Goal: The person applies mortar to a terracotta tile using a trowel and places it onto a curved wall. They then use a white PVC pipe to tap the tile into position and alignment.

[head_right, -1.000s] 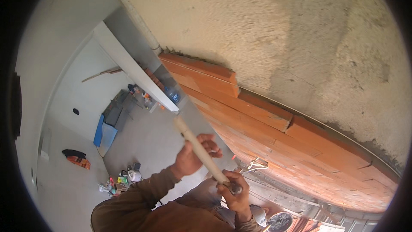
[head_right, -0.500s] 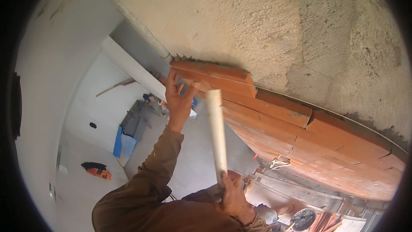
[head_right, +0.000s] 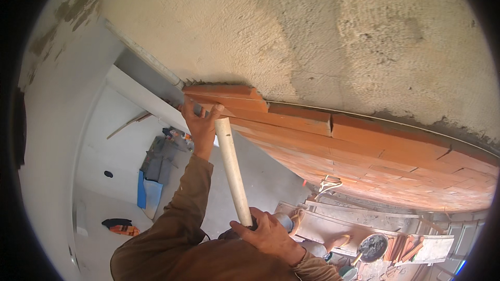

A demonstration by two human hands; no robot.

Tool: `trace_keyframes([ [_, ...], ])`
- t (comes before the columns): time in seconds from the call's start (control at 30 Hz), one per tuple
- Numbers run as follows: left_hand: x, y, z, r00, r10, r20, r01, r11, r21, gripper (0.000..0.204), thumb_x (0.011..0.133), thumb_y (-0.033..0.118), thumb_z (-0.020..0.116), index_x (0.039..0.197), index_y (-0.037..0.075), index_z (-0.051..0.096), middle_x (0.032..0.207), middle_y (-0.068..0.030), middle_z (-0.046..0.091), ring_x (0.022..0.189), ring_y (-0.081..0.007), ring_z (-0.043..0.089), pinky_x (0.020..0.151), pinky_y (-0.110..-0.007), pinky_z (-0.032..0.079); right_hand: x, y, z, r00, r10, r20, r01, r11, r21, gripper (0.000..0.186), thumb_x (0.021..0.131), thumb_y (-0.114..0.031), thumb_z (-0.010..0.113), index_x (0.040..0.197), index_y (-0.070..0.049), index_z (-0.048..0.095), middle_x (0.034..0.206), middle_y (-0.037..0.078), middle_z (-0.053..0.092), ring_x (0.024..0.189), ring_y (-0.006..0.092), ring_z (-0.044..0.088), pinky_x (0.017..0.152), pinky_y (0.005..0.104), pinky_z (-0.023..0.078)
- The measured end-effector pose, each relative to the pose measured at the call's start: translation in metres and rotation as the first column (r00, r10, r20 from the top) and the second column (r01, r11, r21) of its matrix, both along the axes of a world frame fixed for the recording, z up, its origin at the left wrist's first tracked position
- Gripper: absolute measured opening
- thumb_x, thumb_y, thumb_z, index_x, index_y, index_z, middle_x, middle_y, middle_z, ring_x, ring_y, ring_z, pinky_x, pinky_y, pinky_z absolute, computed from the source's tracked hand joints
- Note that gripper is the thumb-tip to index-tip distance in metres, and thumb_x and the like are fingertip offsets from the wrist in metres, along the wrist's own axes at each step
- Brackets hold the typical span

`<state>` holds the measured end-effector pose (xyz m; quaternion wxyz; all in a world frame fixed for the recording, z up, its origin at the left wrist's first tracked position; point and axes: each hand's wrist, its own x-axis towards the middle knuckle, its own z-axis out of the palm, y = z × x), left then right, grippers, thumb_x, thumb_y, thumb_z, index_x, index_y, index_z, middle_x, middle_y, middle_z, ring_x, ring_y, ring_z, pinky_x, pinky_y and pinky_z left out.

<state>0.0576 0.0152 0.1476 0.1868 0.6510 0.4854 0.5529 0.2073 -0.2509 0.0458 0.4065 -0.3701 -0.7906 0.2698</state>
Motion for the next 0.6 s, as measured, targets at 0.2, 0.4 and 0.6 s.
trace_keyframes([
  [0.2,0.014,-0.007,0.01,0.999,0.047,0.012,-0.046,0.997,-0.059,0.128,0.071,0.037,0.091,0.154,-0.007,0.004,0.145,-0.0231,0.017,0.14,-0.0335,0.026,0.118,-0.05,0.026,0.001,-0.006,0.026,0.996,-0.081,-0.034,0.085,0.986,0.141,0.049,0.083,-0.013,0.068,0.13,-0.026,0.06,0.122,0.024,0.046,0.085,0.032,0.063,0.068,0.0384,0.06],
  [0.4,0.013,-0.009,0.016,1.0,0.016,0.009,-0.015,0.995,-0.1,0.127,0.071,0.036,0.09,0.154,-0.008,0.005,0.144,-0.0245,0.02,0.139,-0.035,0.029,0.118,-0.049,0.027,0.004,0.004,0.032,0.98,-0.145,-0.139,0.148,0.989,0.008,0.058,0.076,-0.02,0.078,0.131,-0.024,0.058,0.125,0.022,0.043,0.087,0.0336,0.064,0.069,0.0405,0.061],
  [0.6,0.005,-0.002,0.019,1.0,-0.002,-0.031,-0.003,0.989,-0.147,0.123,0.069,0.033,0.09,0.154,-0.008,0.012,0.148,-0.0268,0.027,0.14,-0.0345,0.03,0.117,-0.049,0.026,0.01,-0.002,0.041,0.972,-0.127,-0.2,0.119,0.991,-0.053,0.06,0.074,-0.018,0.08,0.13,-0.022,0.058,0.126,0.021,0.042,0.087,0.0321,0.065,0.069,0.0415,0.061],
])
